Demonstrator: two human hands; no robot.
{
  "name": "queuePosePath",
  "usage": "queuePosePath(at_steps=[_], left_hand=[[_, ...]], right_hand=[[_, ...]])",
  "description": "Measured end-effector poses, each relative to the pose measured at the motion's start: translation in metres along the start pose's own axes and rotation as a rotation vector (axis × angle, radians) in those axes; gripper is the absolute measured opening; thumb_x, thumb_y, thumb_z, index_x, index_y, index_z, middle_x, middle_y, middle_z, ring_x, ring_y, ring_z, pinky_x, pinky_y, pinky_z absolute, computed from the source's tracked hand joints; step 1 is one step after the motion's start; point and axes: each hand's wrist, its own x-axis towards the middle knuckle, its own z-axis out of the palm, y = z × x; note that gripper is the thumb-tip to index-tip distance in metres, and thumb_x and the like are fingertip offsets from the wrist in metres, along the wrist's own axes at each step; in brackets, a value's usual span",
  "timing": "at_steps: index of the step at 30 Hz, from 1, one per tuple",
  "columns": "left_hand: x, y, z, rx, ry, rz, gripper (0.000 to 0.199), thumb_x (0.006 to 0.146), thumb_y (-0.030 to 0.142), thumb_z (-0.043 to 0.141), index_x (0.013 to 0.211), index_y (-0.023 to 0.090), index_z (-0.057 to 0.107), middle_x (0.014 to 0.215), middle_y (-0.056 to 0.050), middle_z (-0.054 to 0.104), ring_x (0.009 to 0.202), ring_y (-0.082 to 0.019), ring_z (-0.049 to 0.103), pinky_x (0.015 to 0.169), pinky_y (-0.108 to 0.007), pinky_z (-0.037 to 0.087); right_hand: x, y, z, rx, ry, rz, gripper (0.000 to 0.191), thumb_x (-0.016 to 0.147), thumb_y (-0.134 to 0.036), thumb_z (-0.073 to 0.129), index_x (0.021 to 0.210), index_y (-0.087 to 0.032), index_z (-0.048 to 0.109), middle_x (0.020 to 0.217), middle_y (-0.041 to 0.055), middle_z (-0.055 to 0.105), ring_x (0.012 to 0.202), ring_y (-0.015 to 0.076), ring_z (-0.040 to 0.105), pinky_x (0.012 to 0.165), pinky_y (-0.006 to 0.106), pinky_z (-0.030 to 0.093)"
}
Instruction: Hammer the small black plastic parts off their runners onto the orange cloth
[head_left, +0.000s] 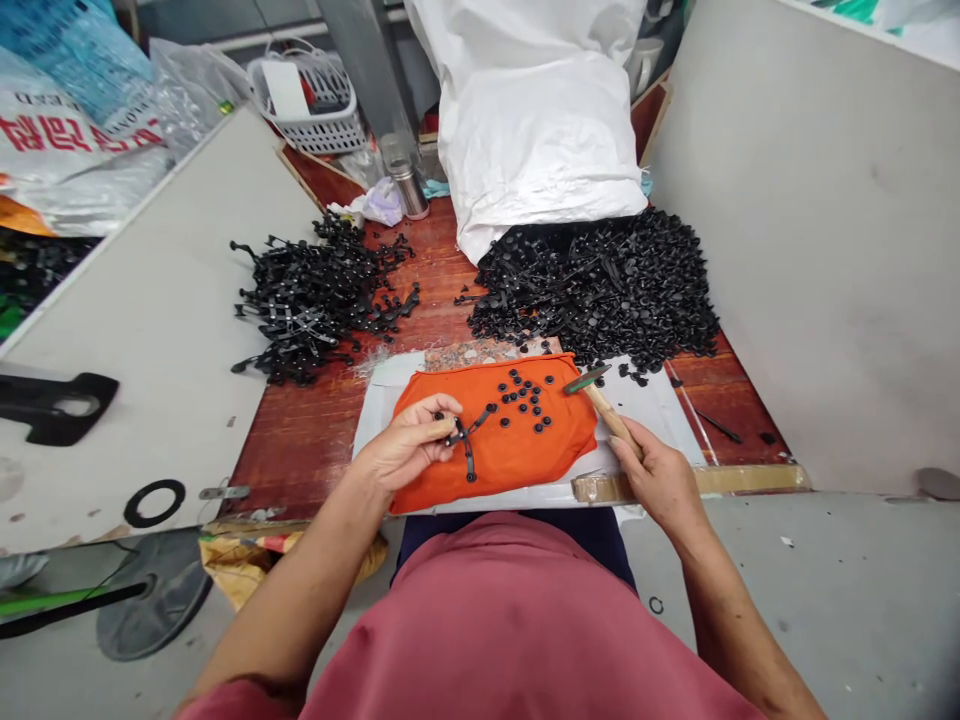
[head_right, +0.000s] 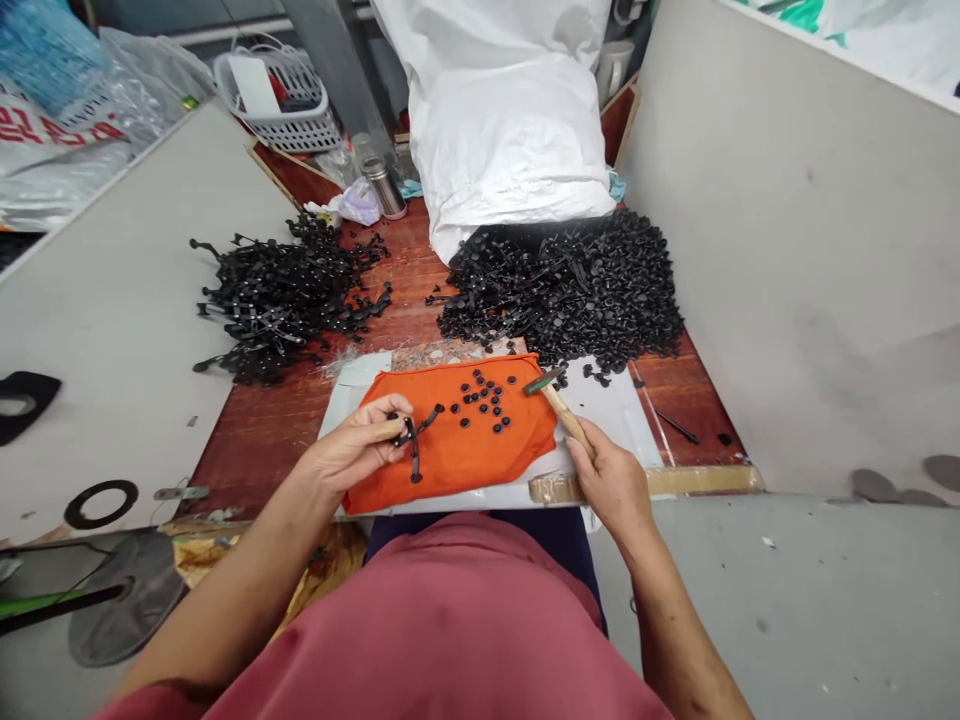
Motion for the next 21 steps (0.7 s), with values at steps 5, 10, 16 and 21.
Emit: queuePosePath(at_steps=[5, 10, 16, 21], left_hand=[[-0.017, -0.022, 0.024, -0.071, -0.061, -0.048, 0.037, 0.068, 0.029, 0.092, 0.089, 0.017, 0.065, 0.068, 0.004, 0.058, 0.049, -0.005, 0.049, 0.045, -0.017, 0.045], [-0.013, -0.036, 0.053, 0.119, -0.084, -0.021, 0.037, 0.07, 0.031, 0.089, 0.097, 0.017, 0.067, 0.074, 0.006, 0.055, 0.049, -0.003, 0.046, 0.046, -0.017, 0.041], [-0.011, -0.042, 0.059, 0.694, 0.164, 0.373, 0.047, 0.081, 0.028, 0.076, 0.127, 0.024, 0.067, 0.091, 0.0, 0.065, 0.082, -0.015, 0.061, 0.078, -0.028, 0.049], [-0.023, -0.037, 0.057, 1.075, 0.196, 0.451, 0.043, 0.094, 0.036, 0.064, 0.137, 0.032, 0.066, 0.097, -0.005, 0.071, 0.094, -0.024, 0.062, 0.089, -0.035, 0.046]], right_hand=[[-0.018, -0.04, -0.014, 0.305, 0.125, -0.042, 0.039, 0.093, -0.048, 0.065, 0.118, -0.02, 0.074, 0.103, 0.005, 0.078, 0.083, 0.021, 0.069, 0.074, 0.029, 0.052], [-0.019, -0.096, -0.006, 0.619, -0.347, -0.145, 0.032, 0.092, -0.042, 0.067, 0.112, -0.019, 0.075, 0.091, 0.0019, 0.073, 0.063, 0.0141, 0.057, 0.06, 0.026, 0.047], [-0.013, -0.112, 0.029, 0.657, -0.284, -0.083, 0.014, 0.084, -0.032, 0.068, 0.088, -0.02, 0.073, 0.075, -0.0023, 0.067, 0.066, 0.0135, 0.056, 0.062, 0.025, 0.045], [-0.019, -0.115, 0.041, 0.747, -0.221, -0.049, 0.015, 0.081, -0.034, 0.071, 0.088, -0.021, 0.071, 0.075, -0.0016, 0.069, 0.065, 0.0146, 0.059, 0.062, 0.026, 0.049]])
